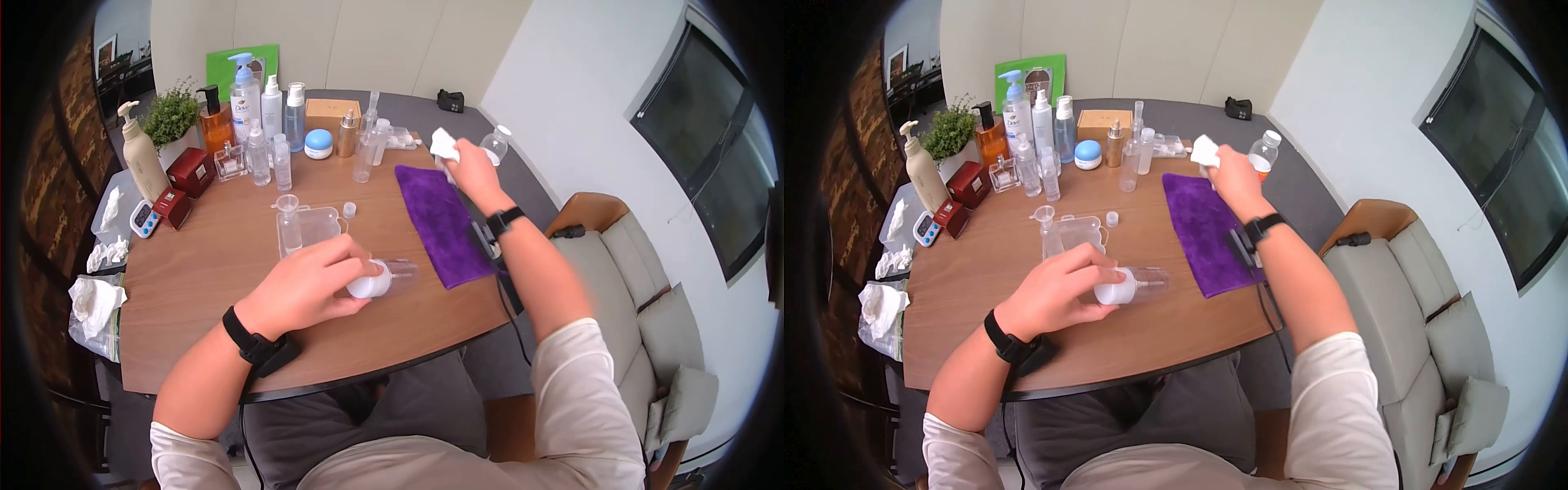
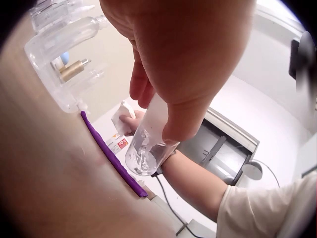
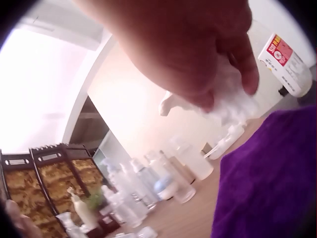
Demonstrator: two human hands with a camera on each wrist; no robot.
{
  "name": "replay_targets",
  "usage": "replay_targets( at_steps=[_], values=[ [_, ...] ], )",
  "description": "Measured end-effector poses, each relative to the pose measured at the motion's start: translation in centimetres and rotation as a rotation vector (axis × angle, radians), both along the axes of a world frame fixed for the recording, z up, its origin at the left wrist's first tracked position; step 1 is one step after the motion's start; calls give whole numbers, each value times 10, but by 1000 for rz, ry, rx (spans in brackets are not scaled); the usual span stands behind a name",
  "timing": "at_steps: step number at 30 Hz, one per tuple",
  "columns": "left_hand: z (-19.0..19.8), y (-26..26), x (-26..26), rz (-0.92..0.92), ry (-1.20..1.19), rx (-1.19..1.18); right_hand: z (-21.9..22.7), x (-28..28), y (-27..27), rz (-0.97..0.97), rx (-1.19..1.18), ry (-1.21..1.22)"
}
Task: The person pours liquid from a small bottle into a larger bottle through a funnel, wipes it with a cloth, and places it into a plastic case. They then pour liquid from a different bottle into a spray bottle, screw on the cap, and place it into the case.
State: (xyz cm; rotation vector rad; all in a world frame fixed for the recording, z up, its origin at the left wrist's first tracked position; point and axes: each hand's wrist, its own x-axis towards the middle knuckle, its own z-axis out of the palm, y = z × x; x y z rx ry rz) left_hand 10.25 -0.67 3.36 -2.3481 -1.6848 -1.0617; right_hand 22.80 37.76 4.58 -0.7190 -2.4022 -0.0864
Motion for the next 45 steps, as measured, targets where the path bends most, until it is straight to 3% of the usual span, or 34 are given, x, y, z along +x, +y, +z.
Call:
replay_targets(
  at_steps=[2,5,6,8,10,12,15,18,19,21,22,24,26,27,28,30,31,33,37,39,45],
  values=[
    [-1,1,-2,-1,-185,36,-5,-25,13,-64,-105,55],
    [-3,2,-3,28,-254,101,-12,-43,-2,-38,-175,-474],
    [-4,3,-4,33,-254,97,-14,-44,-10,-12,-202,-463],
    [-6,3,-7,44,-340,139,-2,-32,-45,118,-79,-190],
    [-6,3,-8,56,-348,153,32,-13,-96,423,-568,50],
    [-5,3,-6,88,-426,142,42,13,-124,846,-1089,10],
    [-11,5,-4,93,-547,122,41,30,-172,1109,-928,-243],
    [-15,2,-8,144,-485,-43,34,33,-203,861,-801,-262],
    [-14,2,-8,154,-486,-31,36,34,-204,871,-792,-271],
    [-13,1,-9,141,-368,168,41,37,-199,801,-704,-240],
    [-11,-2,-11,150,-370,175,34,32,-189,796,-721,-86],
    [-4,-8,-21,122,-337,485,44,19,-173,652,-690,13],
    [-4,-11,-37,173,-408,621,59,0,-158,566,-535,11],
    [-3,-9,-43,192,-498,692,61,-15,-145,570,-328,2],
    [-4,-7,-52,192,-498,693,67,-29,-141,570,-327,3],
    [-9,-3,-72,326,-639,780,75,-65,-141,641,-51,-28],
    [-14,-2,-80,332,-638,780,78,-82,-141,646,-54,-30],
    [-26,-2,-96,411,-730,623,82,-117,-141,555,69,-265],
    [-48,1,-117,379,-755,375,68,-172,-132,509,64,-499],
    [-53,1,-121,379,-758,354,61,-192,-131,378,36,-714],
    [-58,3,-125,372,-800,304,58,-206,-119,351,-44,-651]
  ],
)
